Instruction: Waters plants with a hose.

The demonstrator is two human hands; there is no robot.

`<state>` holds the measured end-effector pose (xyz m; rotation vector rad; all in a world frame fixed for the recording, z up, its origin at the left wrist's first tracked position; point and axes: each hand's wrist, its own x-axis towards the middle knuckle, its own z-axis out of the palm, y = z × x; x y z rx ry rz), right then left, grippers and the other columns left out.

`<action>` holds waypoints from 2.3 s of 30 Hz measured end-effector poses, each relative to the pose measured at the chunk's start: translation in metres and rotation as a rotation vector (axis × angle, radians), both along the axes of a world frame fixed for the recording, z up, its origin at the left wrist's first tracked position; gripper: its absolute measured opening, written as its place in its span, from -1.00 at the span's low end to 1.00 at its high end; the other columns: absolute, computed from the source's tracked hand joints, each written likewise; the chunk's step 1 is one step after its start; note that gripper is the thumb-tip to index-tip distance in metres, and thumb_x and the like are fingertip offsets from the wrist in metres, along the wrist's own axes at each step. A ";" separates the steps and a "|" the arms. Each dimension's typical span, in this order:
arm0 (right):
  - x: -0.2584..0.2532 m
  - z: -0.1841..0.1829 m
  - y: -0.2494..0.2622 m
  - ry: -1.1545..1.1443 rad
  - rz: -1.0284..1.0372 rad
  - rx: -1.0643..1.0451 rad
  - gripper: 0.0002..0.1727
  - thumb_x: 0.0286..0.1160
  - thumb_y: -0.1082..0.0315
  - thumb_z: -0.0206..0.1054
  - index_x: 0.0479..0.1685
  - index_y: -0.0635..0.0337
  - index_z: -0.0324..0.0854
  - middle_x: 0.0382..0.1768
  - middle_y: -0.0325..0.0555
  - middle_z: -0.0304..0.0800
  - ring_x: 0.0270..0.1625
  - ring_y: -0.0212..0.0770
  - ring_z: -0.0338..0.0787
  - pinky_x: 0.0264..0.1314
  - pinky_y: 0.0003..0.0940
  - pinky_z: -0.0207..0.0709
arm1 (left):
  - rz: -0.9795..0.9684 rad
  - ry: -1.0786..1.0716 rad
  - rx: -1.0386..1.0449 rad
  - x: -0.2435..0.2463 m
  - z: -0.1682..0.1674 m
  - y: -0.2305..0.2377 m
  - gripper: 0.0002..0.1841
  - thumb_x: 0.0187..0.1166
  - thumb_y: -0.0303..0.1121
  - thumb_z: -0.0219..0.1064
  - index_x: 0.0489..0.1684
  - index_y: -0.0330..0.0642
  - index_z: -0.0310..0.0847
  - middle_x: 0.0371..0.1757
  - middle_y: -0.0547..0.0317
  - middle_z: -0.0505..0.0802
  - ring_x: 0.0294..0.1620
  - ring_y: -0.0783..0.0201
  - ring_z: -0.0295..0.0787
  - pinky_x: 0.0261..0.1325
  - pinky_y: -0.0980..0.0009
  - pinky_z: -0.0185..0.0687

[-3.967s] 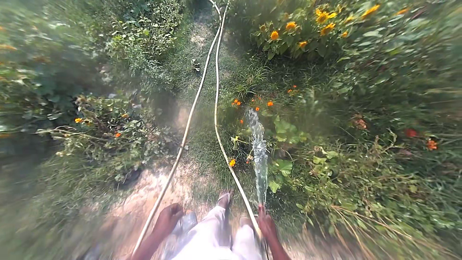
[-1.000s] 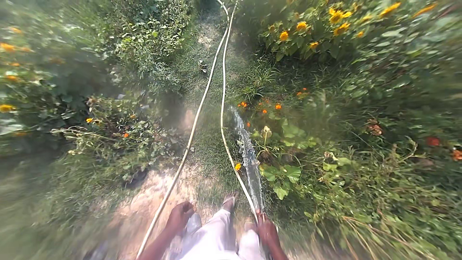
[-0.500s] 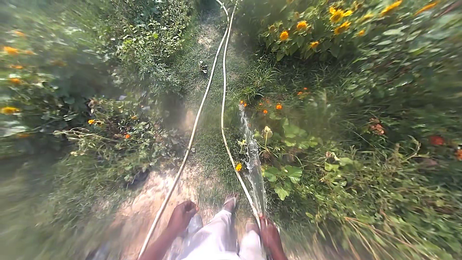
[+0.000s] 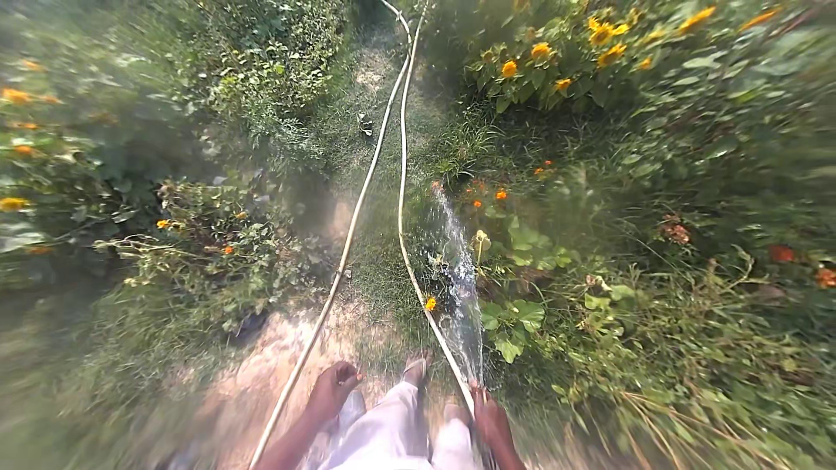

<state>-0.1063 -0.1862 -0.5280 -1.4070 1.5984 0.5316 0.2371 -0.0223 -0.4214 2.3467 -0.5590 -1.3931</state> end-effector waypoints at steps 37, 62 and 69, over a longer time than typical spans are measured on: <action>0.003 0.014 -0.003 -0.026 -0.069 -0.010 -0.17 0.76 -0.35 -0.17 0.18 0.22 0.76 0.09 0.20 0.85 0.27 0.14 0.80 0.38 0.19 0.55 | -0.008 -0.011 0.021 0.006 -0.009 0.013 -0.66 0.60 -0.11 0.41 0.08 -0.18 0.76 -0.03 0.09 0.89 0.03 0.23 0.84 0.25 0.16 0.72; -0.030 -0.023 0.032 0.039 -0.054 0.015 -0.13 0.68 -0.43 -0.14 0.18 0.19 0.76 0.10 0.21 0.85 0.26 0.16 0.82 0.33 0.20 0.61 | -0.041 -0.041 0.078 0.006 -0.001 0.016 -0.66 0.60 -0.11 0.41 0.12 -0.15 0.76 -0.01 0.12 0.90 0.02 0.26 0.85 0.25 0.18 0.74; -0.030 -0.017 0.024 0.038 -0.027 0.019 -0.13 0.69 -0.44 -0.16 0.17 0.17 0.77 0.13 0.19 0.85 0.29 0.15 0.80 0.36 0.18 0.60 | -0.037 -0.039 0.056 0.000 0.003 0.010 -0.69 0.60 -0.11 0.40 0.06 -0.13 0.77 -0.06 0.16 0.90 -0.02 0.30 0.85 0.20 0.21 0.75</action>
